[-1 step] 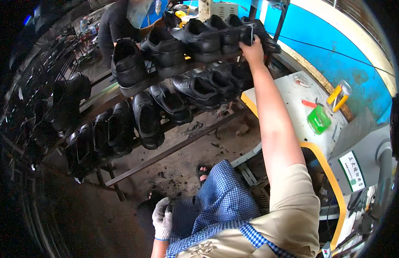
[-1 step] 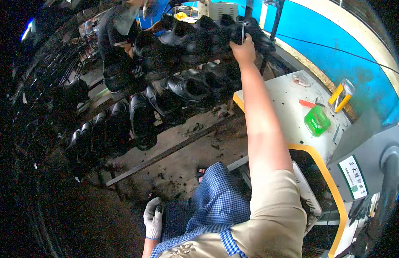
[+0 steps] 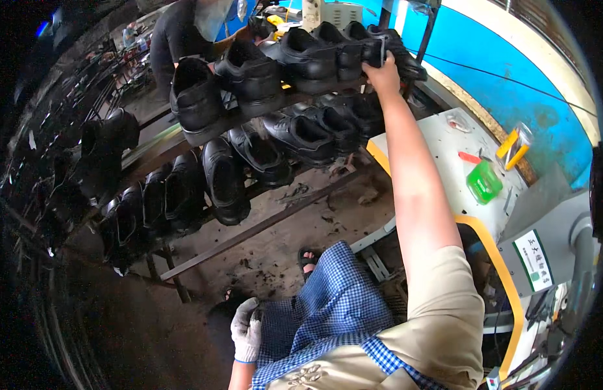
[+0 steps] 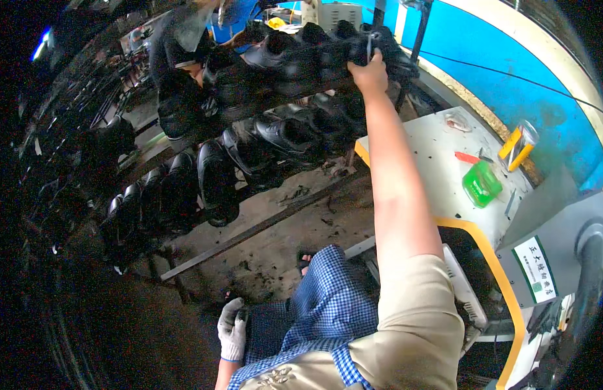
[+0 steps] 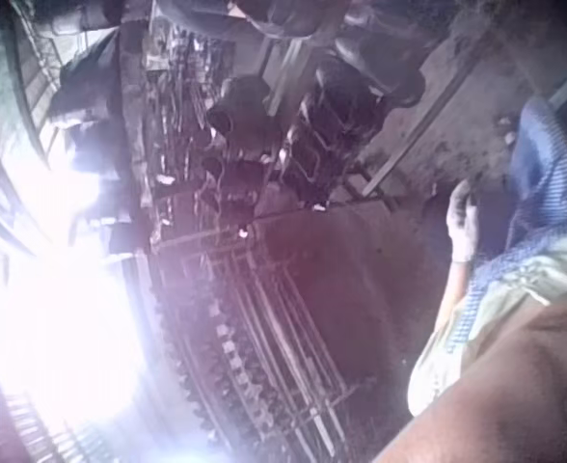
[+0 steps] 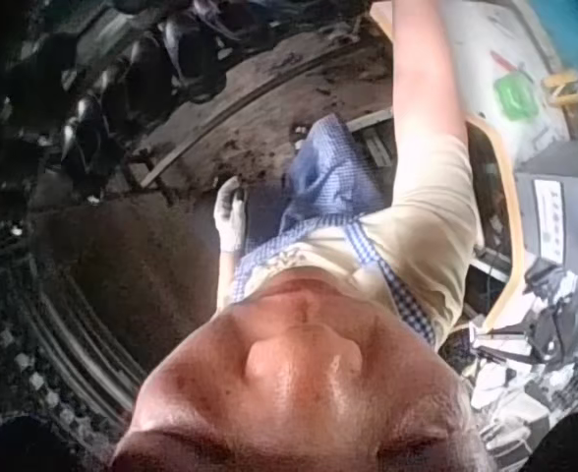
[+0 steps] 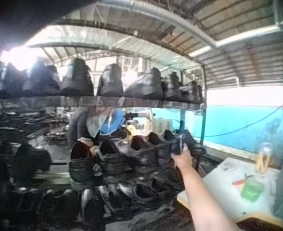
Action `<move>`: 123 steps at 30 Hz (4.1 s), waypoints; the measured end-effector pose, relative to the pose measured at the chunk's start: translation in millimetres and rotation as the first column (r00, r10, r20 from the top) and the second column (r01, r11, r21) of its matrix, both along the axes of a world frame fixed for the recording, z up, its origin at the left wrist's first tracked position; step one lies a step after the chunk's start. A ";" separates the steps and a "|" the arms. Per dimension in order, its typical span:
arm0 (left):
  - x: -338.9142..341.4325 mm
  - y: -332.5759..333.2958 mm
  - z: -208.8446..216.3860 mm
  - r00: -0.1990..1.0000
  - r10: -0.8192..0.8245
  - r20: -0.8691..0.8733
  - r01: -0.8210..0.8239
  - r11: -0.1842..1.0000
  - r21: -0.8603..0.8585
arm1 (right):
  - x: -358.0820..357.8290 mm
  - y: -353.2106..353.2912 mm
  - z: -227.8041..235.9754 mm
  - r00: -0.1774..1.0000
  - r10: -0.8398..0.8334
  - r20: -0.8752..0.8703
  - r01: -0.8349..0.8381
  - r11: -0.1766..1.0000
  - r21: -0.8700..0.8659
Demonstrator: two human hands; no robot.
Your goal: The person picks up black shoes from a rack and uses a small metal tool to scrape the soles and edges. They handle the shoes one at a time, rotating them to access different areas, and place them back on the rack after cleaning.
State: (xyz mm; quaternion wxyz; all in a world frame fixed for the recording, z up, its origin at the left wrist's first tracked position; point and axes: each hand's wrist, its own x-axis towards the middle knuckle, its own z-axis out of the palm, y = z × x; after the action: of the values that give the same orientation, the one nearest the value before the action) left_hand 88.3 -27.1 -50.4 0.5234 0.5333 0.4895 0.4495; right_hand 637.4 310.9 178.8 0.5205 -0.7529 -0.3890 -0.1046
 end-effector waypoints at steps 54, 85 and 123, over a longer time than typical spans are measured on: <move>24.6 -20.6 88.2 0.906 -0.128 0.403 0.119 0.992 0.048 | -326.9 -330.7 -132.5 -0.201 0.725 -0.659 -0.701 0.363 0.614; -22.8 20.1 92.6 0.840 0.196 0.507 -0.272 0.959 0.081 | -288.4 -341.9 -296.5 -0.098 0.385 -0.918 -0.972 0.161 0.171; 7.4 8.7 104.0 0.845 -0.526 0.091 0.513 0.847 0.137 | -306.1 -319.4 -77.9 -0.125 0.983 0.133 -0.943 -0.076 -0.323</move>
State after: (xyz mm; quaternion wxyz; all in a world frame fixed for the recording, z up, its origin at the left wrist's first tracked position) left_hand 95.6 -18.4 53.6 0.6257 0.6441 0.2679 0.3492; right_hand 331.3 -8.5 100.9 0.3095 -0.2250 -0.8999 0.2091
